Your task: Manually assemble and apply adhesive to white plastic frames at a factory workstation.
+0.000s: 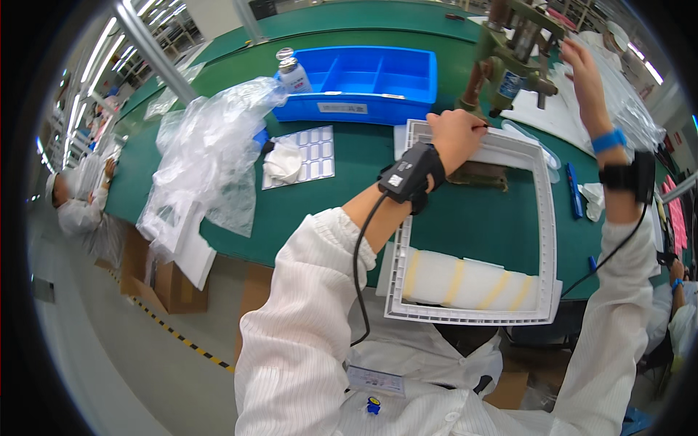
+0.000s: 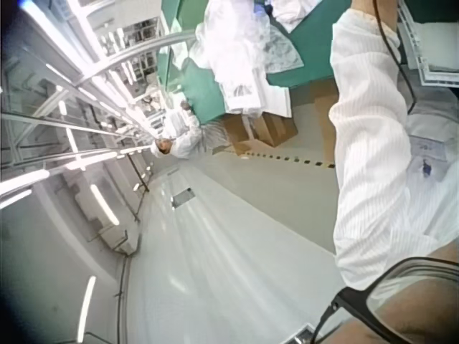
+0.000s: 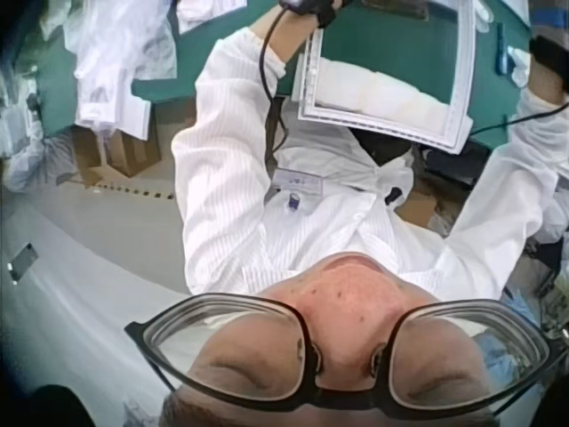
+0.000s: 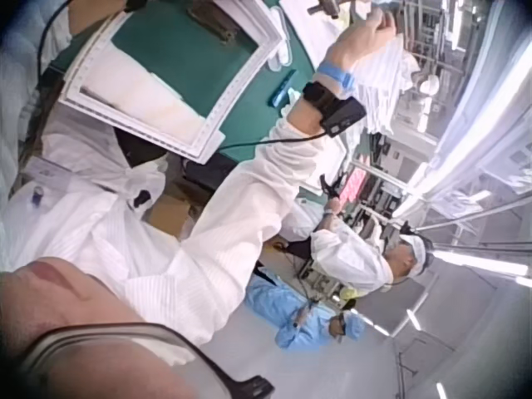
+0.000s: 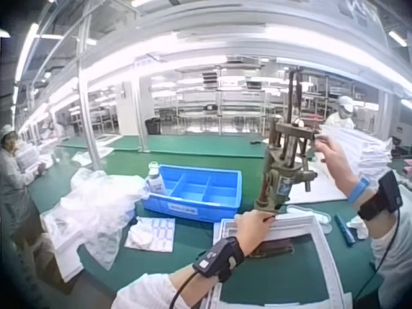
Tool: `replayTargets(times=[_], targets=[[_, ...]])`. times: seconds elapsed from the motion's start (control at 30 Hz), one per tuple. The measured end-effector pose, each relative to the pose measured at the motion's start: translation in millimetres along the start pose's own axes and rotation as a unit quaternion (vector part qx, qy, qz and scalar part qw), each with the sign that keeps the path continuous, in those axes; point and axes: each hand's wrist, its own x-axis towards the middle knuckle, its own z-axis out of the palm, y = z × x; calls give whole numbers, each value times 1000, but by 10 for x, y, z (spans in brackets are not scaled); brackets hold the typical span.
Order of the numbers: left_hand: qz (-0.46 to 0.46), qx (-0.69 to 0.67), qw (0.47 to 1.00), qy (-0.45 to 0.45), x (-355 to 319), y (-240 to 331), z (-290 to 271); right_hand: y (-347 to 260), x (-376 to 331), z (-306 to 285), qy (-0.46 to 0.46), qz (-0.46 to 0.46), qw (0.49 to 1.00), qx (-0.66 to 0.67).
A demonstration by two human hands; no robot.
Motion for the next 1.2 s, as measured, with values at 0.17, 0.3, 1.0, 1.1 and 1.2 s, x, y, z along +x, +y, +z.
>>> replayTargets(times=[0.17, 0.3, 1.0, 1.1, 1.2], targets=[[6, -22, 1000, 9, 18, -44, 17, -290, -1647, -736, -155, 58, 986, -36], [15, -16, 1000, 5, 27, -69, 19, -745, -2889, -1113, -160, 162, 970, -84], [-49, -128, 982, -127, 277, -242, -601, -1106, -3791, -1096, -76, 422, 896, 115], [-63, -95, 981, -159, 163, -257, -790, -1097, -3821, -1088, -64, 421, 895, 134], [-74, -73, 978, -182, 71, -306, -870, -1083, -3842, -1082, -65, 421, 896, 126]])
